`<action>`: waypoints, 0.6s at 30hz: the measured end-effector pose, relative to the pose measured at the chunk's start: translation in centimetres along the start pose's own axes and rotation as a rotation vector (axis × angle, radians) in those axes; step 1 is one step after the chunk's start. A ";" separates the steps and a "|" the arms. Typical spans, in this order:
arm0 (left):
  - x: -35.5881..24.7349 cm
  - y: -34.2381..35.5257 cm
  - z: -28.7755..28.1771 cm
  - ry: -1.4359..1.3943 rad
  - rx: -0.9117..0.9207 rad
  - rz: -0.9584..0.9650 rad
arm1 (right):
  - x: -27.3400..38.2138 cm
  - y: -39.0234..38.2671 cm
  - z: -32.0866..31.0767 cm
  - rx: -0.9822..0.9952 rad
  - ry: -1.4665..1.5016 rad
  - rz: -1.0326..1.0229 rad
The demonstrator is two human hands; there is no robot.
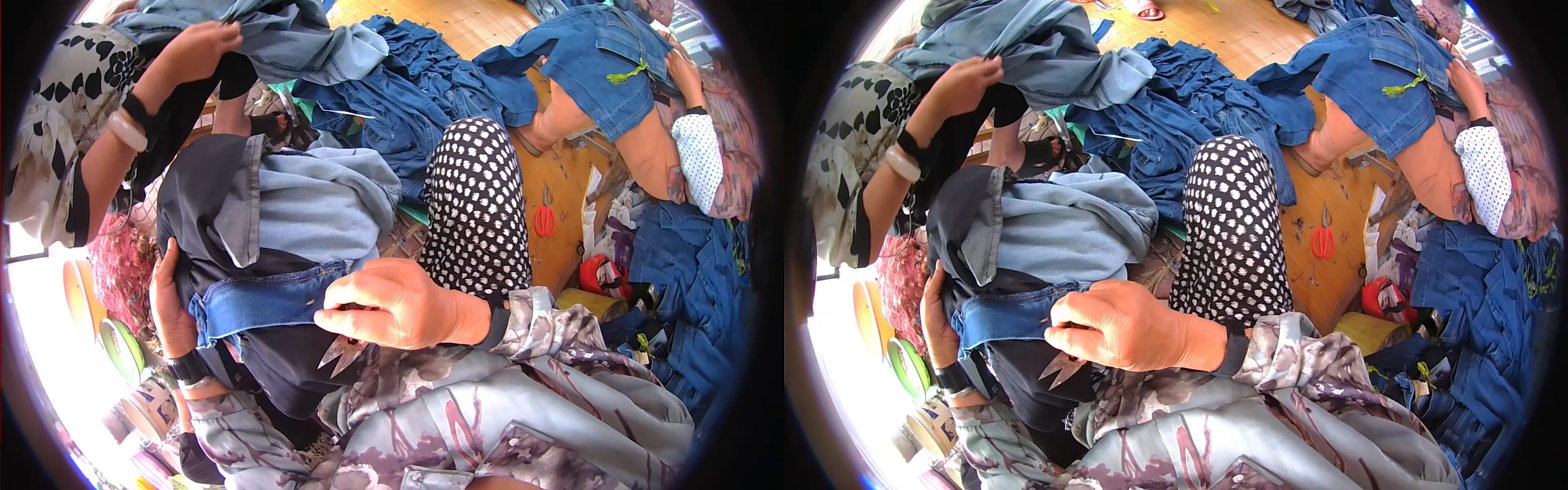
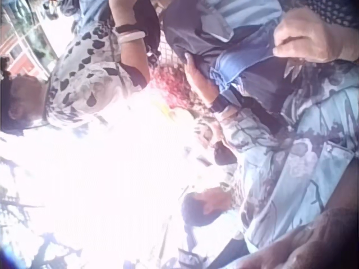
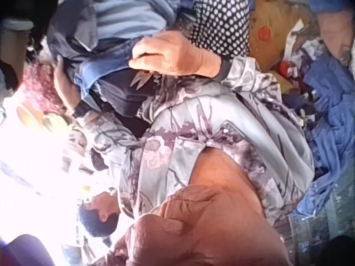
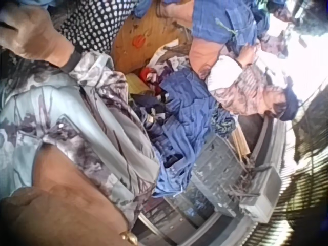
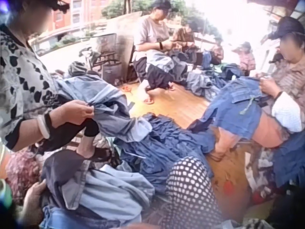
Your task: Trim loose threads and inspect denim/leather-like goods using scissors.
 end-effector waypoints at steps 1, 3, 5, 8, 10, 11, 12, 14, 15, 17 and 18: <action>-0.9 -0.8 0.2 0.080 -0.012 0.070 | 0.2 0.0 0.0 -0.023 0.033 -0.005; -2.9 -3.6 1.7 0.201 -0.066 0.194 | 0.7 0.3 0.1 -0.001 0.041 -0.022; -7.7 -7.5 3.8 0.785 -0.098 0.742 | 0.8 0.3 -0.3 -0.035 0.062 -0.045; -8.8 -14.7 6.9 0.859 -0.221 0.745 | 0.6 0.7 -1.2 -0.059 0.136 -0.018; -6.8 -18.3 9.4 0.996 -0.106 0.653 | 0.1 0.8 -1.9 -0.085 0.140 0.017; -5.4 -20.1 11.1 1.038 -0.012 0.615 | 0.0 1.0 -2.3 -0.112 0.152 0.046; -4.8 -21.4 12.1 1.035 -0.016 0.618 | -0.3 0.9 -2.4 -0.107 0.164 0.084; -5.0 -26.3 16.5 1.522 -0.020 1.082 | 0.2 1.5 -2.5 -0.110 0.179 0.098; -5.2 -27.2 16.1 1.518 -0.021 1.081 | 0.1 1.6 -2.6 -0.119 0.175 0.123; 1.9 -25.2 13.8 0.821 0.452 0.040 | 0.1 1.5 -2.9 -0.134 0.160 0.104; 3.6 -24.1 14.8 0.706 0.491 -0.027 | 0.0 1.3 -2.6 -0.125 0.158 0.107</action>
Point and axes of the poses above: each hand's wrist, its own y-axis towards the middle knuckle, its own z-axis out of the palm, x = y × z, the point moved 10 cm from there along y, towards the middle knuckle, and after that the axes turned 9 degrees about -y, right-handed, at the moved point
